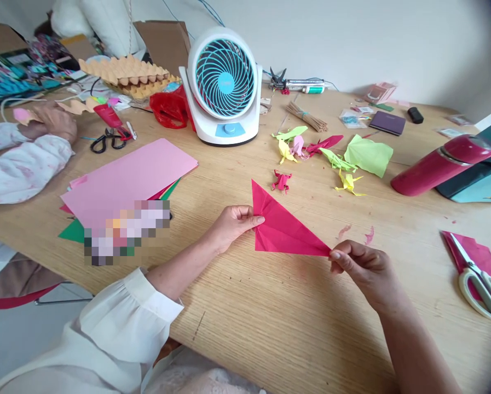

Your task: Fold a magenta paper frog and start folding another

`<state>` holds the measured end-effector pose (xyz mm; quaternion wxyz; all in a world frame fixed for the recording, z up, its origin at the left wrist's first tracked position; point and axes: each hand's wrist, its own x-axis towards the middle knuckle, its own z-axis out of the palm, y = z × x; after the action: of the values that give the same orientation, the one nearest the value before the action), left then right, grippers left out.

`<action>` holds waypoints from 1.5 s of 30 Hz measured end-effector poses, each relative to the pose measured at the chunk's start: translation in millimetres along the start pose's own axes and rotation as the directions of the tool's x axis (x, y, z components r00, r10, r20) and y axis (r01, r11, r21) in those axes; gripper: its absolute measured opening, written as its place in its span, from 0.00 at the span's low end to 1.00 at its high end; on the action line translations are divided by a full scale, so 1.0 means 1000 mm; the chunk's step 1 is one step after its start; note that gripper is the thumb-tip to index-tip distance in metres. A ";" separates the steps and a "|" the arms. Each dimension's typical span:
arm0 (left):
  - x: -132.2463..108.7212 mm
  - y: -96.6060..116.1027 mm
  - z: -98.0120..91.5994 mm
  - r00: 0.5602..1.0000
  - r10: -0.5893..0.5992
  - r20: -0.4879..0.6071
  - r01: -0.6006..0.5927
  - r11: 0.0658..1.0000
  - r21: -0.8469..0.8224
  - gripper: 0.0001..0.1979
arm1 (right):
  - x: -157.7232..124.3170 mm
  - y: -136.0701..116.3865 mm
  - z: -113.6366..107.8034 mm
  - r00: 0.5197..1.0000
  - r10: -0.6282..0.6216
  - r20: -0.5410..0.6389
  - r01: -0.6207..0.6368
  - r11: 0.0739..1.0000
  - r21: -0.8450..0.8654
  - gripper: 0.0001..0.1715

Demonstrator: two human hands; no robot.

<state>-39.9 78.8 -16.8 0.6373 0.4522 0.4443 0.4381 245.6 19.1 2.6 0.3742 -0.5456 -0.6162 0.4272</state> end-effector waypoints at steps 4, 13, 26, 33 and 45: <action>-0.001 0.001 0.003 0.996 -0.032 0.079 0.027 0.998 0.064 0.21 | -0.001 0.007 -0.007 0.986 -0.059 -0.154 0.055 0.998 -0.026 0.23; -0.006 0.002 0.009 0.999 -0.023 0.045 0.025 0.999 -0.046 0.20 | -0.002 0.006 0.018 0.979 -0.157 -0.134 0.197 0.901 0.386 0.29; -0.019 -0.009 0.027 0.965 0.039 0.258 -0.068 0.993 0.102 0.18 | -0.014 -0.008 0.075 0.980 0.070 -0.188 -0.029 0.977 0.210 0.20; -0.016 -0.012 0.020 0.963 0.064 0.262 -0.101 0.986 0.131 0.20 | -0.007 -0.001 0.072 0.945 0.187 -0.269 -0.069 0.917 0.393 0.21; -0.019 0.023 0.003 0.936 0.205 0.287 -0.309 0.867 0.390 0.26 | -0.007 -0.001 0.069 0.992 0.123 -0.033 -0.108 0.948 0.299 0.15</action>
<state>-44.8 65.1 9.3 0.5059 0.6855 0.3858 0.3540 182.4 3.4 -20.3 0.4418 -0.5292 -0.5024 0.5219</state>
